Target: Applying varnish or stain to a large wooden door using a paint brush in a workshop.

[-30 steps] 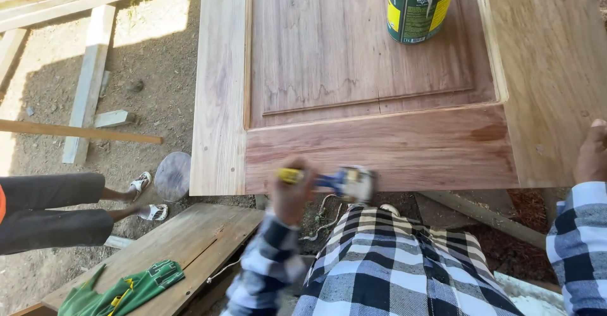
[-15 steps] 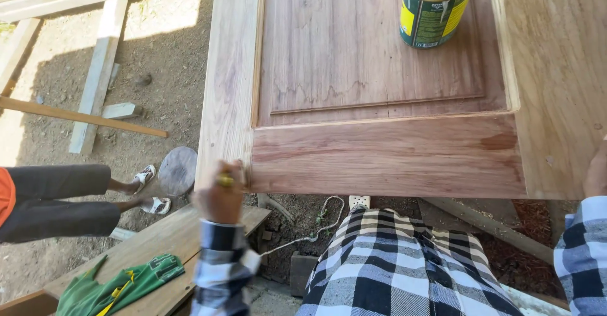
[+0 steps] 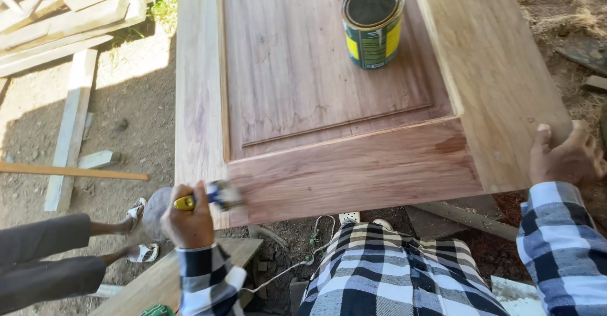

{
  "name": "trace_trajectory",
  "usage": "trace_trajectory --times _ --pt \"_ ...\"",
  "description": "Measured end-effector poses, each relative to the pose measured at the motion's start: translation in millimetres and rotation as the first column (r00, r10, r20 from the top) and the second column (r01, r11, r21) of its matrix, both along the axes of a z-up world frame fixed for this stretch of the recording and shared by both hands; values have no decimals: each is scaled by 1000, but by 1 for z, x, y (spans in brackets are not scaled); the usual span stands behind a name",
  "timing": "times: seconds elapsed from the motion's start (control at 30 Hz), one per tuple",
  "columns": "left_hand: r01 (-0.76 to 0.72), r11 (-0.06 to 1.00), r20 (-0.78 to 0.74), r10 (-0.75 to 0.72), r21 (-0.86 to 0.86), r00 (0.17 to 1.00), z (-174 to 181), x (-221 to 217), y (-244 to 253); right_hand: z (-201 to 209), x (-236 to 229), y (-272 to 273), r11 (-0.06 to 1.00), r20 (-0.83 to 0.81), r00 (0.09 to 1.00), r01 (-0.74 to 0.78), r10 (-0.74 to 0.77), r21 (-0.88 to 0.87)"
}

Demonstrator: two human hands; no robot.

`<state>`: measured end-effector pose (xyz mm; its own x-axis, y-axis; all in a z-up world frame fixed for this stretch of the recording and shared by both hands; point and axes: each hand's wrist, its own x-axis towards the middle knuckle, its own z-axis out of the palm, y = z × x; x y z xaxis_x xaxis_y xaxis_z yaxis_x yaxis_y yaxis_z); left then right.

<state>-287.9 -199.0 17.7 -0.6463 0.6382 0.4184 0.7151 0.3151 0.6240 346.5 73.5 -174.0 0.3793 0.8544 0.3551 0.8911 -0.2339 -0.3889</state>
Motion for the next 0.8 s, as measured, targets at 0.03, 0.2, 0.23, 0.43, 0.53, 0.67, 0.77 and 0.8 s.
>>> trace_trajectory --times 0.03,0.2,0.23,0.43,0.53,0.67,0.77,0.8 --pt "-156 977 -427 81 -145 901 19 1 -2 -13 10 5 1000 198 980 2 4 -31" --pt "-209 948 -599 24 -240 800 -4 24 40 -7 2 3 991 116 993 50 -36 -126" --pt "-106 968 -572 -43 -225 819 -9 38 55 -1 0 4 986 130 990 71 -51 -149" --pt "434 896 -382 -436 -97 815 16 208 141 32 -17 1 977 52 996 87 -78 -196" --pt "621 783 -253 -593 41 765 30 261 159 35 -17 0 982 31 999 41 -36 -186" --pt "698 658 102 -744 283 660 23 293 189 33 -14 -1 975 129 989 96 -70 -199" --pt "608 708 283 -703 359 653 18 303 207 46 -23 -4 978 21 996 84 -81 -192" --pt "558 748 507 -659 360 556 12 303 213 47 -22 -4 975 27 997 74 -70 -209"
